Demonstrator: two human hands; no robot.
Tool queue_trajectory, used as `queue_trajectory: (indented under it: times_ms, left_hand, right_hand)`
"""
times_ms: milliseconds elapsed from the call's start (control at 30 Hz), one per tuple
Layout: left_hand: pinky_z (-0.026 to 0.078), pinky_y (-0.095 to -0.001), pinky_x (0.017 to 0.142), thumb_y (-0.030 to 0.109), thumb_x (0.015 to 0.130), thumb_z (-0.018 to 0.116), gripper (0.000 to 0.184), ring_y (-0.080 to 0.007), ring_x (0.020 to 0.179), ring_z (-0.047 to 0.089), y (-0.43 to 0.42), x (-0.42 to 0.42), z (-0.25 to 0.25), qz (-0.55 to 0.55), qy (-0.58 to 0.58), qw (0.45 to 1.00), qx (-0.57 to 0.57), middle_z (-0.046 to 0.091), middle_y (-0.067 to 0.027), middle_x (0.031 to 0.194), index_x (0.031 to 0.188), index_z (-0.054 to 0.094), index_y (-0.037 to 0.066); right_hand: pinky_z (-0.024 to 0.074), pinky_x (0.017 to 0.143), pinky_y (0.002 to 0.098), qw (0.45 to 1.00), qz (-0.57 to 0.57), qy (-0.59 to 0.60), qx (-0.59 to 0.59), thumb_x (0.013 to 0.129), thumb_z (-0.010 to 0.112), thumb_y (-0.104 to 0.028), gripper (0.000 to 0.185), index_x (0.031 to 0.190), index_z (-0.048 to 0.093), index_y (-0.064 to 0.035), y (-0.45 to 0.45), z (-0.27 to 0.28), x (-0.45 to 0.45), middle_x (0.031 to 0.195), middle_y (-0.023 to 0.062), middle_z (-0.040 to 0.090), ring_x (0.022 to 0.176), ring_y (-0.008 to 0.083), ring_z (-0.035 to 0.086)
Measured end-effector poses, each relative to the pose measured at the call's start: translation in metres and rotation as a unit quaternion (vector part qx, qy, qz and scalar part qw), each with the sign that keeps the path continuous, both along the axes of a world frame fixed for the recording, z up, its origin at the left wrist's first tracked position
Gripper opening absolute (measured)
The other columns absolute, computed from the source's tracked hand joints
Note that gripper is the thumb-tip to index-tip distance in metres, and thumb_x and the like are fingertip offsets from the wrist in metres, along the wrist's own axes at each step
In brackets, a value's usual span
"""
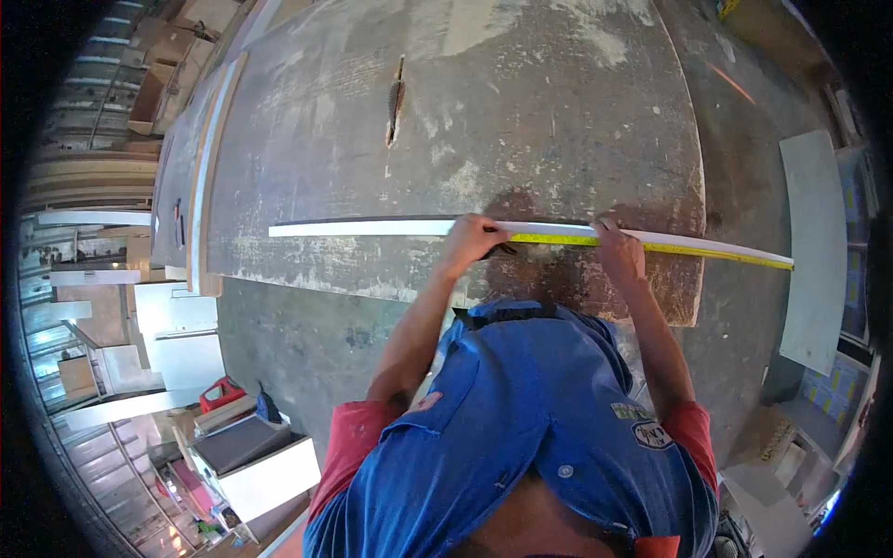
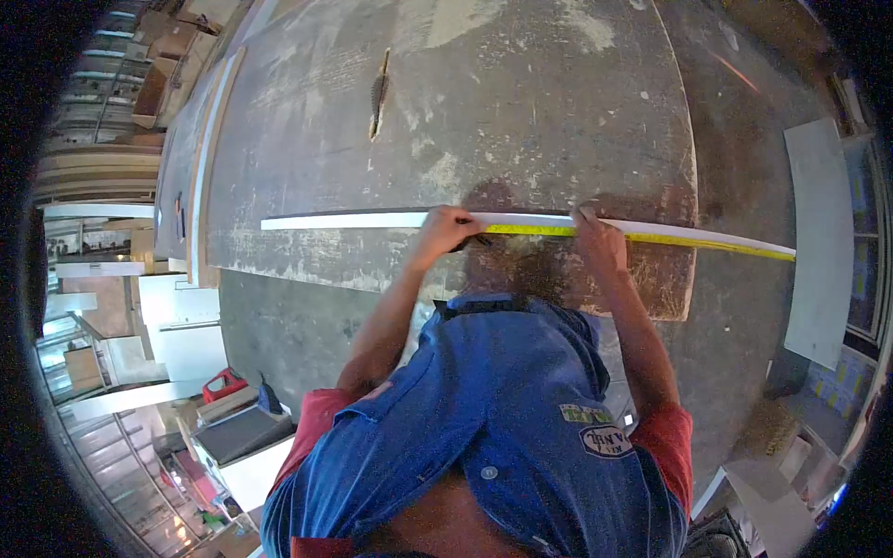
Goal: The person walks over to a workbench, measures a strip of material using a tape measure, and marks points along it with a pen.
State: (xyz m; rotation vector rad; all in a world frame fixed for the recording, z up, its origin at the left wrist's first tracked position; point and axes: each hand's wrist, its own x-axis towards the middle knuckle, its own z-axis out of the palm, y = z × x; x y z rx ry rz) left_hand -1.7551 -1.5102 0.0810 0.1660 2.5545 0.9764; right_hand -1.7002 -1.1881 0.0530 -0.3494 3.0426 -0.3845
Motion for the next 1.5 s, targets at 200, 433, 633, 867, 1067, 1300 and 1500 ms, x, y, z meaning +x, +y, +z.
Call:
queue_trajectory:
  times_ms: [200, 433, 633, 867, 1067, 1300, 1500]
  left_hand:
    - [0.048, -0.0316, 0.059, 0.036, 0.078, 0.081, 0.033, -0.0114, 0.063, 0.061, -0.155, 0.010, -0.010, 0.041, 0.013, 0.999, -0.034, 0.069, -0.0071, 0.069, 0.087, 0.075, 0.005]
    - [0.047, -0.0304, 0.060, 0.030, 0.075, 0.083, 0.032, -0.0113, 0.062, 0.059, -0.305, 0.006, -0.010, 0.150, 0.070, 0.982, -0.087, 0.067, -0.0061, 0.067, 0.080, 0.072, 0.000]
    - [0.046, -0.0294, 0.058, 0.029, 0.074, 0.084, 0.033, -0.0098, 0.060, 0.057, -0.335, -0.003, -0.033, 0.179, 0.051, 0.981, -0.058, 0.066, -0.0050, 0.066, 0.076, 0.071, 0.000]
    - [0.045, -0.0283, 0.055, 0.035, 0.075, 0.084, 0.034, -0.0078, 0.058, 0.055, -0.344, 0.000, -0.051, 0.173, 0.046, 0.983, -0.049, 0.064, -0.0016, 0.063, 0.074, 0.070, 0.003]
    - [0.045, -0.0297, 0.052, 0.034, 0.073, 0.085, 0.035, -0.0105, 0.057, 0.057, -0.352, -0.023, -0.025, 0.150, 0.068, 0.984, -0.069, 0.065, -0.0056, 0.064, 0.080, 0.072, 0.002]
    - [0.047, -0.0338, 0.054, 0.042, 0.069, 0.085, 0.043, -0.0169, 0.058, 0.062, -0.439, -0.030, -0.065, 0.187, 0.042, 0.978, -0.083, 0.067, -0.0092, 0.066, 0.078, 0.072, 0.002]
    - [0.048, -0.0354, 0.055, 0.038, 0.068, 0.085, 0.039, -0.0183, 0.058, 0.063, -0.427, -0.026, -0.024, 0.169, 0.075, 0.978, -0.098, 0.067, -0.0099, 0.065, 0.077, 0.071, 0.003]
  right_hand:
    - [0.0564, 0.077, 0.0459, 0.994, -0.105, -0.034, 0.025, 0.082, 0.059, -0.004, 0.036, 0.115, 0.063, -0.0152, 0.074, -0.010, 0.035, 0.120, 0.0069, 0.064, 0.090, 0.0354, 0.068]
    - [0.0537, 0.085, 0.0427, 0.989, -0.127, -0.033, 0.064, 0.079, 0.068, -0.003, 0.040, 0.118, 0.064, -0.0126, 0.119, 0.016, 0.051, 0.122, 0.0071, 0.064, 0.103, 0.0322, 0.065]
    - [0.0548, 0.079, 0.0458, 0.989, -0.137, -0.016, 0.044, 0.083, 0.069, -0.013, 0.039, 0.121, 0.063, -0.0208, 0.124, 0.008, 0.056, 0.114, 0.0077, 0.067, 0.098, 0.0335, 0.067]
    - [0.0537, 0.084, 0.0440, 0.986, -0.150, -0.035, 0.063, 0.078, 0.073, -0.005, 0.046, 0.122, 0.060, -0.0131, 0.111, 0.019, 0.055, 0.124, 0.0089, 0.062, 0.105, 0.0340, 0.064]
    - [0.0536, 0.085, 0.0448, 0.979, -0.184, -0.040, 0.075, 0.078, 0.072, -0.004, 0.047, 0.122, 0.060, -0.0149, 0.105, 0.013, 0.053, 0.123, 0.0091, 0.063, 0.106, 0.0339, 0.064]
    - [0.0537, 0.081, 0.0475, 0.980, -0.145, 0.037, 0.131, 0.084, 0.067, -0.009, 0.039, 0.122, 0.060, -0.0153, 0.110, -0.009, 0.054, 0.123, 0.0087, 0.063, 0.103, 0.0358, 0.064]
    - [0.0547, 0.087, 0.0474, 0.937, -0.285, -0.052, 0.197, 0.088, 0.058, -0.013, 0.041, 0.128, 0.058, -0.0149, 0.062, 0.000, 0.047, 0.140, 0.0088, 0.052, 0.108, 0.0355, 0.063]
